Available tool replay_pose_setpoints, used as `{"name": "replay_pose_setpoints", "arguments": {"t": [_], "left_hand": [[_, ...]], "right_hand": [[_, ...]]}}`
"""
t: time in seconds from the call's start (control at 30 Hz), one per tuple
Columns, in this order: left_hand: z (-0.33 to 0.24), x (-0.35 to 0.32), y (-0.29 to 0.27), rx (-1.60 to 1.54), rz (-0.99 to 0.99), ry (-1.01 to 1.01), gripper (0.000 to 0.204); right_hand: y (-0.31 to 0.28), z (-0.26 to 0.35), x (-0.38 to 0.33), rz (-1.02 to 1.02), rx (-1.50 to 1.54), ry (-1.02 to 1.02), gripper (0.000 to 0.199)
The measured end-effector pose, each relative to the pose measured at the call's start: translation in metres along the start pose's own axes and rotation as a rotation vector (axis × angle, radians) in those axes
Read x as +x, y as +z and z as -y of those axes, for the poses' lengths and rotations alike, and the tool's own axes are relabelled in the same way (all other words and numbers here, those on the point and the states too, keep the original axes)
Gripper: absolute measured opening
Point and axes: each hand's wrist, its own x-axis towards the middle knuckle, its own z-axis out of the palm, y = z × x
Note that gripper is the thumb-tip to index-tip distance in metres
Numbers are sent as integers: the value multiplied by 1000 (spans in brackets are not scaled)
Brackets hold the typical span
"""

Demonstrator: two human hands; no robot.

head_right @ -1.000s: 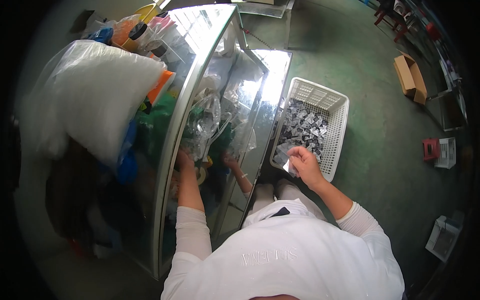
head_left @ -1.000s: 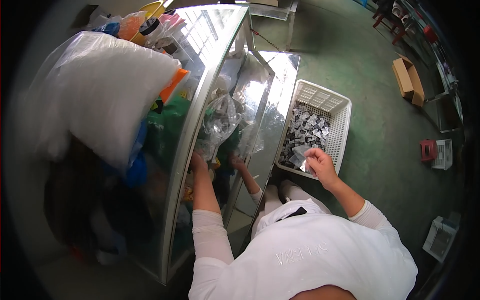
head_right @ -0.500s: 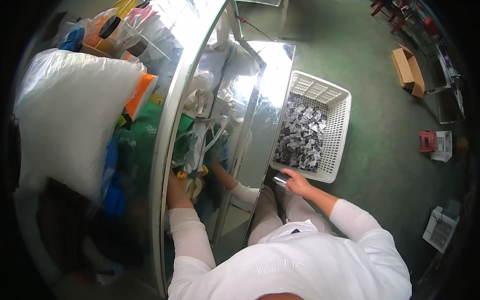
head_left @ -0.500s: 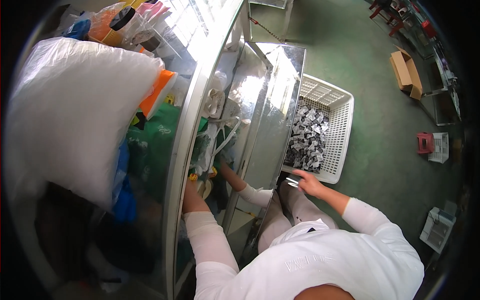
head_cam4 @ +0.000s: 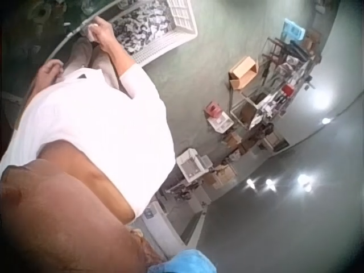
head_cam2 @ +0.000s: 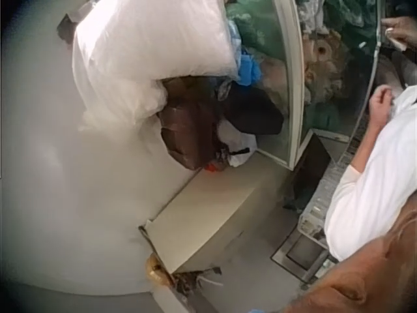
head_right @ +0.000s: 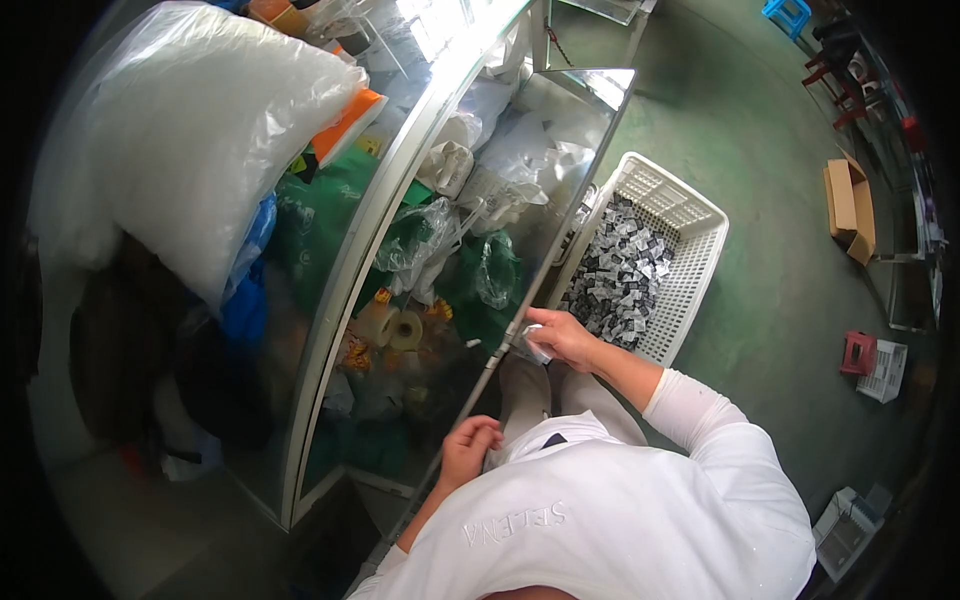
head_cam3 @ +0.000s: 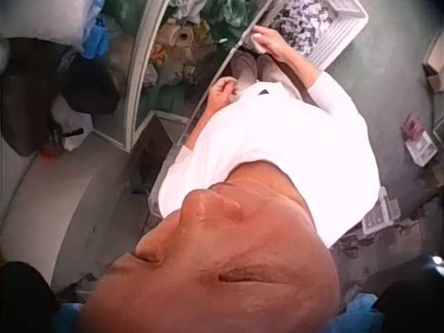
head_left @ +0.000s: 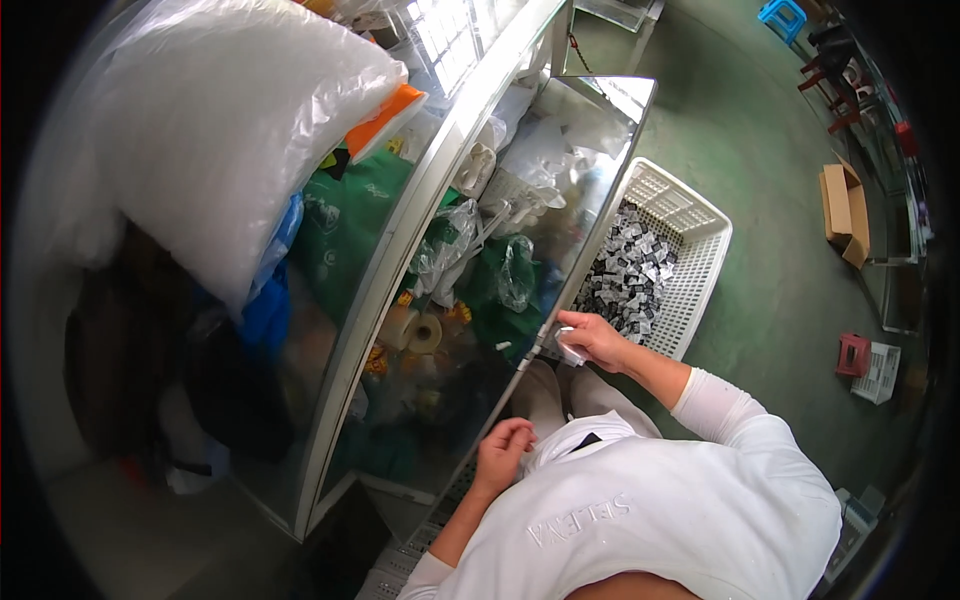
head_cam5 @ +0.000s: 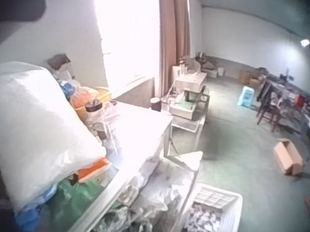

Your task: Assembling a plastic buckle onto a black nylon strap and adjusting the length.

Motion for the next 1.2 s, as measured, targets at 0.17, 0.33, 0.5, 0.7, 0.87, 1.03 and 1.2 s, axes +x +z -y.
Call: {"name": "replay_pose_setpoints", "arguments": {"t": [0.17,0.33,0.5,0.7,0.87,1.03,1.2], "left_hand": [[45,29,-24,217,-486,280,36],[-2,63,-70,372,-644,396,29],[-16,86,-103,174,-675,352,31],[-41,84,-94,150,-487,274,46],[-62,88,-109,57,-87,262,43],[-75,86,-122,243,-72,112,46],[-90,84,-115,348,-180,-163,51]], "right_hand": [[44,43,26,103,-178,-110,51],[57,58,62,230,-230,-216,57],[68,52,49,215,-422,-358,51],[102,27,60,199,-741,-521,31],[139,-7,84,190,-777,-674,27],[159,-17,98,25,-680,-722,30],[160,-8,89,39,-681,-580,48]]}}
